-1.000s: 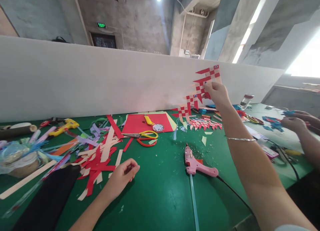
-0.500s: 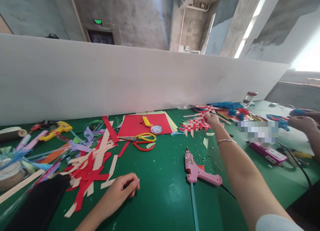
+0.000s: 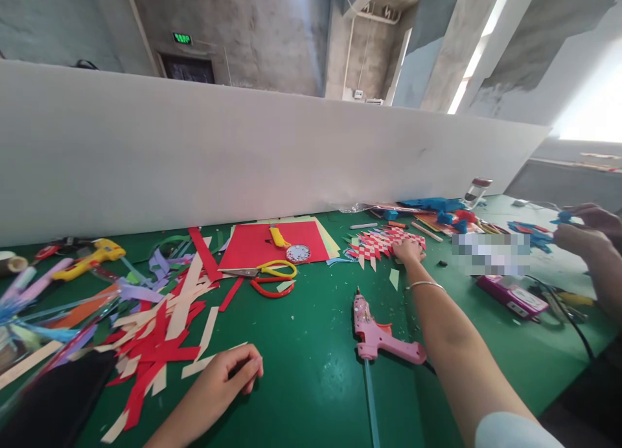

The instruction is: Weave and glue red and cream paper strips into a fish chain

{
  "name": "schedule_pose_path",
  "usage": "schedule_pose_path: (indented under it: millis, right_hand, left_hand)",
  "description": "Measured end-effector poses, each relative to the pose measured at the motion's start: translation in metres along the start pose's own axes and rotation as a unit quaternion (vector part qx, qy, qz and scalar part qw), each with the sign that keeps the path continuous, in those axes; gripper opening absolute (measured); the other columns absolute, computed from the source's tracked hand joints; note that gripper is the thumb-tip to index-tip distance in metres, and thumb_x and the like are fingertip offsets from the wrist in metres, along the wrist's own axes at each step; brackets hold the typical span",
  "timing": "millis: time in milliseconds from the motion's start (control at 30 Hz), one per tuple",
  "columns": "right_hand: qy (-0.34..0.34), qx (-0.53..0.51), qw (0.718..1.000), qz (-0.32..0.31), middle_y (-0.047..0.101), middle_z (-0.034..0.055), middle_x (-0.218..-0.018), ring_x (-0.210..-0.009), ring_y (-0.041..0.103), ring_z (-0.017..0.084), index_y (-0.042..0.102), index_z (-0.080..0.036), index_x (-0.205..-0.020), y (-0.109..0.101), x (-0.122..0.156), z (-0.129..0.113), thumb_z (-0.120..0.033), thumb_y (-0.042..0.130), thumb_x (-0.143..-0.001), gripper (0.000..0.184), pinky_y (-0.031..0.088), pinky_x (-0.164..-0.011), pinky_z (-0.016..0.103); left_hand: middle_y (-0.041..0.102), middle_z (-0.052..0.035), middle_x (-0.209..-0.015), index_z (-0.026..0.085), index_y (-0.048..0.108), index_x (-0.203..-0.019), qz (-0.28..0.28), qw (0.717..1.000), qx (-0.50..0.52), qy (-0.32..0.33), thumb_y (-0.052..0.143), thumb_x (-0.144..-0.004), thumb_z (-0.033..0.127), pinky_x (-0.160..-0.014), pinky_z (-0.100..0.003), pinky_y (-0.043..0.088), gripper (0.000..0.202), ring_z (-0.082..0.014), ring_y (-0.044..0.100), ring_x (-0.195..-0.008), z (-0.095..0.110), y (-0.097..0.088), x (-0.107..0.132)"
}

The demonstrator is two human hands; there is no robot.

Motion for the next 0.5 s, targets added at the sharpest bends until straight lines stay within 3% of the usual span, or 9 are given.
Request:
schedule_pose_path:
  millis: [267, 500]
  right_hand:
    - [-0.021, -0.039, 0.999, -0.030, 0.053, 0.0084, -0.119, -0.101, 0.055, 0.020, 0.052, -0.017, -0.116, 0.012, -0.001, -0.011, -0.033, 0.051, -0.088, 0.032, 0.048, -0.085, 0.041]
    - [-0.022, -0.145, 0.989, -0.037, 0.056, 0.0073, -0.115, -0.097, 0.057, 0.019, 0.054, -0.017, -0.113, 0.006, -0.014, -0.001, -0.033, 0.051, -0.088, 0.030, 0.049, -0.082, 0.038]
  left_hand:
    - [0.044, 0.0030, -0.057, 0.021, 0.052, -0.067, -0.008, 1.000, 0.001, 0.001, 0.038, -0.080, 0.057, -0.054, -0.023, 0.029, 0.041, -0.0141, 0.038, -0.056, 0.001, 0.001, 0.000]
    - [0.043, 0.0037, -0.058, 0.020, 0.051, -0.068, -0.010, 1.000, -0.005, 0.008, 0.036, -0.081, 0.057, -0.054, -0.022, 0.028, 0.042, -0.0131, 0.036, -0.055, 0.002, 0.001, 0.002]
Point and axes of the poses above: each hand's wrist, its own x-axis away from the middle knuckle, its own y-axis out of the palm, z = x × y, the point moved 1 cm from there along -x, towards the middle knuckle
